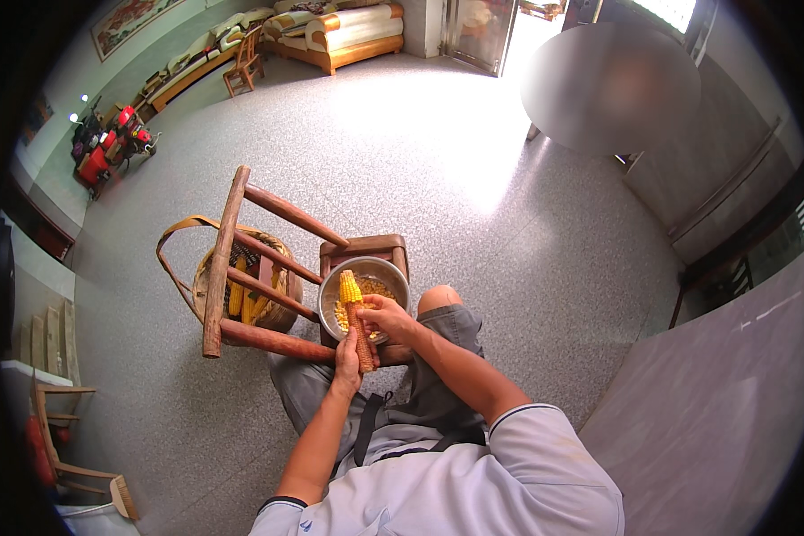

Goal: The person shells corn kernels from a corn cob by hand into a bowl.

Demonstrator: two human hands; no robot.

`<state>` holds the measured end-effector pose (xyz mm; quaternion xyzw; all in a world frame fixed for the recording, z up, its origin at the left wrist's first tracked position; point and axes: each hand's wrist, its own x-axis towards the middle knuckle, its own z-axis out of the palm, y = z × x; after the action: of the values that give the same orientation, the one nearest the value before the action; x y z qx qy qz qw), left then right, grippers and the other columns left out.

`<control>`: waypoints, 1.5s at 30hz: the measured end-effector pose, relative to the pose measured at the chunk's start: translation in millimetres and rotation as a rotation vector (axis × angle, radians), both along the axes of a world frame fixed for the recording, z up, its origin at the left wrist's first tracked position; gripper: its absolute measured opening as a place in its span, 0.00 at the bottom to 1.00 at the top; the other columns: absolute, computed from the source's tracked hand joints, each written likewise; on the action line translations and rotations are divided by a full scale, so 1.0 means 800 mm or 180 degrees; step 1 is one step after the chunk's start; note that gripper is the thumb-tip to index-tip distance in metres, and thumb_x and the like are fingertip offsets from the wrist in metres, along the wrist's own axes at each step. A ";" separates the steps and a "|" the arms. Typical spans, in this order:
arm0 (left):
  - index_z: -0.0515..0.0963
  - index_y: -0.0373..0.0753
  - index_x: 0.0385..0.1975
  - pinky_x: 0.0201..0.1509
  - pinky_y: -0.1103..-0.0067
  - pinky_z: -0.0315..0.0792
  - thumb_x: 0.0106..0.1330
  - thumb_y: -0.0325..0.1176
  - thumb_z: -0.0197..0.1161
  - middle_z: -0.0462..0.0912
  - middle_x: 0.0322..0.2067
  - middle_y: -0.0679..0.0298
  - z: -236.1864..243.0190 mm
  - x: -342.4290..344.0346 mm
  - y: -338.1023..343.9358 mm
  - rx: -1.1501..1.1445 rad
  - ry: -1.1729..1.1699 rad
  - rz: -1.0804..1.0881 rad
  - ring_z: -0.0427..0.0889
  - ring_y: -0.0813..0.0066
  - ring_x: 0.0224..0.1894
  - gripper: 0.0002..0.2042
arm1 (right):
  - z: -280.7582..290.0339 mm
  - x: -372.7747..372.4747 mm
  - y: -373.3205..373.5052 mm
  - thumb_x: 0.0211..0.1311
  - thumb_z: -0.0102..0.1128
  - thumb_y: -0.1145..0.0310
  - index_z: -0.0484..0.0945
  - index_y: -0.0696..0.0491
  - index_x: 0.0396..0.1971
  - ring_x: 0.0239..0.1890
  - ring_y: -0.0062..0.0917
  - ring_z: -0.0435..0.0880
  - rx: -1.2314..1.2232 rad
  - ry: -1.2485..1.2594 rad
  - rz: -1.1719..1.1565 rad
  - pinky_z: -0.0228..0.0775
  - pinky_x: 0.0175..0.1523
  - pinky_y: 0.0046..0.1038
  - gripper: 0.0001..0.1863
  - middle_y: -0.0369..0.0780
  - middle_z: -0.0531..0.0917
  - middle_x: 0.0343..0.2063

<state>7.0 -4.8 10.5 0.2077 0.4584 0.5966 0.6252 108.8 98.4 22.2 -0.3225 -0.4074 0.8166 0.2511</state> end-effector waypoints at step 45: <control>0.68 0.40 0.30 0.09 0.83 0.62 0.66 0.49 0.41 0.68 0.14 0.67 -0.005 0.005 0.007 -0.0472 0.0017 0.0176 0.67 0.78 0.10 0.17 | -0.028 0.014 0.013 0.62 0.44 0.61 0.73 0.56 0.38 0.33 0.20 0.76 0.1529 -0.0016 0.0052 0.71 0.40 0.24 0.15 0.36 0.77 0.31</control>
<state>11.1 0.6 6.8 0.1497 0.5085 0.5774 0.6210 120.1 108.7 -0.3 -0.2522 -0.5933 0.6975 0.3130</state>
